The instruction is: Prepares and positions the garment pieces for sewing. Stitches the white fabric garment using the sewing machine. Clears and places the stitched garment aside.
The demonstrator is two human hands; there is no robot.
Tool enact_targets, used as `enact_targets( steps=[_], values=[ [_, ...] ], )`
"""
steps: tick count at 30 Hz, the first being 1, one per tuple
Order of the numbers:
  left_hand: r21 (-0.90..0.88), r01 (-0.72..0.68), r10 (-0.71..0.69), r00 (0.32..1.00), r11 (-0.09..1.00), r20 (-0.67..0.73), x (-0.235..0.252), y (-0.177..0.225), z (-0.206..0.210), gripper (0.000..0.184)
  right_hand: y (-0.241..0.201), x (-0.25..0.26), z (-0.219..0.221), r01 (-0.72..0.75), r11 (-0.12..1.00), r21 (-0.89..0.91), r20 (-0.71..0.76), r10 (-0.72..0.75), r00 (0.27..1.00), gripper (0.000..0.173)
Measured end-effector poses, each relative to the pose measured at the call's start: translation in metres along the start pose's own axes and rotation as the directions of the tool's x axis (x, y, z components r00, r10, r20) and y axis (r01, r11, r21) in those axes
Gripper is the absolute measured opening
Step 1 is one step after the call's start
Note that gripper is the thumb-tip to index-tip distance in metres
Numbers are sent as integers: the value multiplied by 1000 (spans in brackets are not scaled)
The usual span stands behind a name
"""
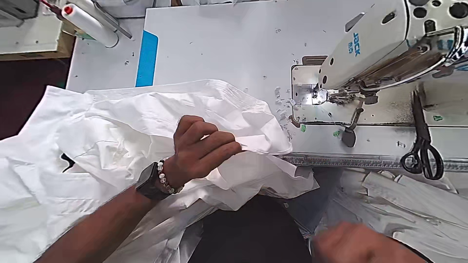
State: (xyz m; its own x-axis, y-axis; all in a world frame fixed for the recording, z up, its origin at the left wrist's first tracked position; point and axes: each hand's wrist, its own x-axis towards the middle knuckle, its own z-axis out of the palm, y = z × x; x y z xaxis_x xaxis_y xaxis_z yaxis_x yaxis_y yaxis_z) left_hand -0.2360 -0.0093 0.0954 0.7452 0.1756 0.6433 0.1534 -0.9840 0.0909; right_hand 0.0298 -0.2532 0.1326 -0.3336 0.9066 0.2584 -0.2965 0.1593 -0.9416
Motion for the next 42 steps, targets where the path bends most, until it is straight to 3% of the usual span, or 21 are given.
enact_targets(
  steps=[1,2,3,4,6,8,9,10,12,14,15,17,21,27,28,30,33,37,42],
  values=[
    [-21,-13,13,1000,1000,-16,3,10,3,5,6,7,-7,-36,953,-300,-206,-28,978,20],
    [-42,-24,23,999,999,-30,8,17,7,5,20,19,-11,-152,794,-588,-374,-101,922,20],
    [-66,-24,22,999,998,-33,11,22,11,6,39,32,-12,-276,614,-740,-465,-171,868,35],
    [-96,-16,13,1000,995,-26,14,25,14,6,56,43,-10,-353,480,-803,-504,-230,833,44],
    [-194,37,-38,999,980,-1,19,29,20,5,81,55,-9,-395,364,-843,-516,-342,785,34],
    [-392,216,-192,976,894,100,25,36,21,9,90,57,-5,-361,457,-813,-550,-399,734,14],
    [-528,359,-306,933,770,188,27,39,20,10,89,56,-3,-334,559,-759,-588,-369,720,12],
    [-642,504,-426,857,578,289,30,43,19,12,86,55,-2,-316,672,-670,-635,-299,712,11],
    [-675,723,-571,620,149,538,39,47,15,25,79,53,-3,-324,845,-425,-701,-80,709,15],
    [-606,781,-586,423,-151,691,43,46,12,26,76,51,-5,-314,930,-191,-699,96,709,23],
    [-580,781,-574,373,-230,729,44,45,12,25,76,51,-6,-297,948,-112,-686,142,713,25],
    [-558,772,-550,336,-304,764,43,45,13,25,77,51,-5,-256,967,11,-678,196,709,27],
    [-560,784,-553,350,-269,756,46,49,13,37,78,56,0,-270,963,-16,-716,177,675,25],
    [-539,806,-577,325,-246,749,47,50,12,32,74,55,1,-330,931,-154,-744,110,659,21],
    [-537,809,-585,322,-238,745,48,51,12,32,74,55,3,-377,891,-253,-769,51,637,19],
    [-551,814,-608,347,-184,715,49,54,10,34,72,57,8,-476,705,-526,-769,-154,621,25],
    [-572,812,-626,388,-115,677,52,57,9,37,63,65,15,-457,471,-755,-645,-402,650,11],
    [-563,826,-639,425,-15,641,52,61,7,37,64,74,20,-498,326,-804,-595,-427,681,7],
    [-490,814,-655,559,313,509,48,66,6,32,69,80,23,-533,167,-830,-544,-453,706,9]
  ],
)
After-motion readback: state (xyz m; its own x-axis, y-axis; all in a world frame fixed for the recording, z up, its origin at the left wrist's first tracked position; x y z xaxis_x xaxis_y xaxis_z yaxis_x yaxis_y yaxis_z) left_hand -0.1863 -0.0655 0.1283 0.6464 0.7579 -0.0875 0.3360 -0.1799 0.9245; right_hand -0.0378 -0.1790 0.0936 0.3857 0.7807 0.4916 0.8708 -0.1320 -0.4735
